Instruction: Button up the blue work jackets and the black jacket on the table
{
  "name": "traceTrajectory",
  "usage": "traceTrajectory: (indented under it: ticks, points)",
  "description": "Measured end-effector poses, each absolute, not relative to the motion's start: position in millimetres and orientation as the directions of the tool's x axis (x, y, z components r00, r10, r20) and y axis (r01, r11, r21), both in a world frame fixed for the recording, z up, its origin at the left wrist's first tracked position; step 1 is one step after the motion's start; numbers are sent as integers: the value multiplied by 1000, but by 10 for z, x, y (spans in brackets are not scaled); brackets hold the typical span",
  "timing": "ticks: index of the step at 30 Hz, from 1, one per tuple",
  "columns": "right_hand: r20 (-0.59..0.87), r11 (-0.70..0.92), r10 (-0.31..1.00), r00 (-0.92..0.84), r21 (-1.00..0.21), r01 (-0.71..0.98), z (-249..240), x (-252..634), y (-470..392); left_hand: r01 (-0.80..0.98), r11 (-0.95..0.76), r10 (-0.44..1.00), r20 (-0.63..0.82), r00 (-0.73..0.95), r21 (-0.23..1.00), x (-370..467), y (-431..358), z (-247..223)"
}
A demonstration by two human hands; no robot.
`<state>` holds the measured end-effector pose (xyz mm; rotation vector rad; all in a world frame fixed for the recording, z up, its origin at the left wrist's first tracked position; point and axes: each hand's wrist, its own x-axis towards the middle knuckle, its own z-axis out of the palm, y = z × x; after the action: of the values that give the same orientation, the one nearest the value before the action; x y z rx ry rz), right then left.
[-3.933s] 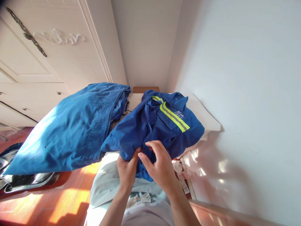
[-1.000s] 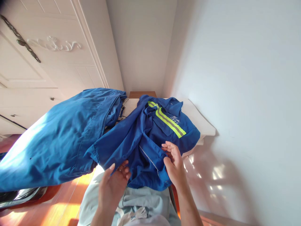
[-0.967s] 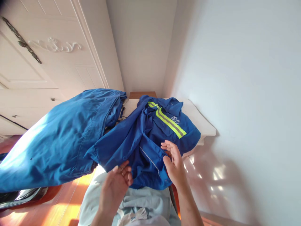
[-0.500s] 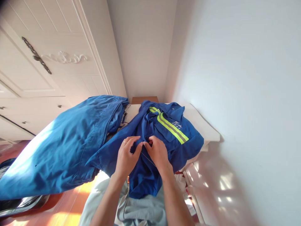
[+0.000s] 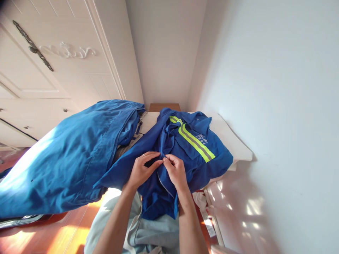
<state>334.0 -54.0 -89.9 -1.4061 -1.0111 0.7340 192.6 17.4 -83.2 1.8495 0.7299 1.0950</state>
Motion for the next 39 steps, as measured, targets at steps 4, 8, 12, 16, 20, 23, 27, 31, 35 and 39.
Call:
traceTrajectory:
  ticks: [4, 8, 12, 16, 20, 23, 27, 31, 35, 39]
  points:
    - [124, 75, 883, 452, -989, 124, -927, 3312, -514, 28, -452, 829, 408, 383, 891, 1974, 184, -855]
    - [165, 107, 879, 447, -983, 152, -946, 3281, -494, 90, -484, 844, 437, 312, 870, 2050, 179, -907]
    - [212, 136, 858, 468, -972, 190, -954, 3248, -478, 135, -462, 870, 419, 260, 876, 2096, 191, -936]
    - [249, 147, 826, 506, -961, 233, -960, 3195, -462, 167, -436, 890, 395, 229, 884, 2122, 197, -938]
    - [263, 139, 796, 544, -956, 259, -968, 3148, -441, 190, -406, 905, 366, 216, 894, 2139, 189, -917]
    - [265, 112, 751, 605, -954, 279, -964, 3149, -422, 176, -378, 916, 340, 212, 909, 2142, 171, -891]
    - [216, 133, 803, 556, -973, 187, -935, 3203, -399, 106, -316, 937, 293, 193, 943, 2139, 132, -853]
    - [98, 109, 842, 530, -994, 12, -937, 3248, -379, -12, -227, 959, 225, 173, 974, 2124, 139, -825]
    - [11, 80, 816, 578, -992, -95, -999, 3237, -369, -190, -133, 984, 153, 95, 973, 2061, 249, -798]
    - [-37, 68, 803, 595, -986, -153, -1011, 3215, -376, -338, -66, 995, 86, 45, 939, 1986, 329, -761]
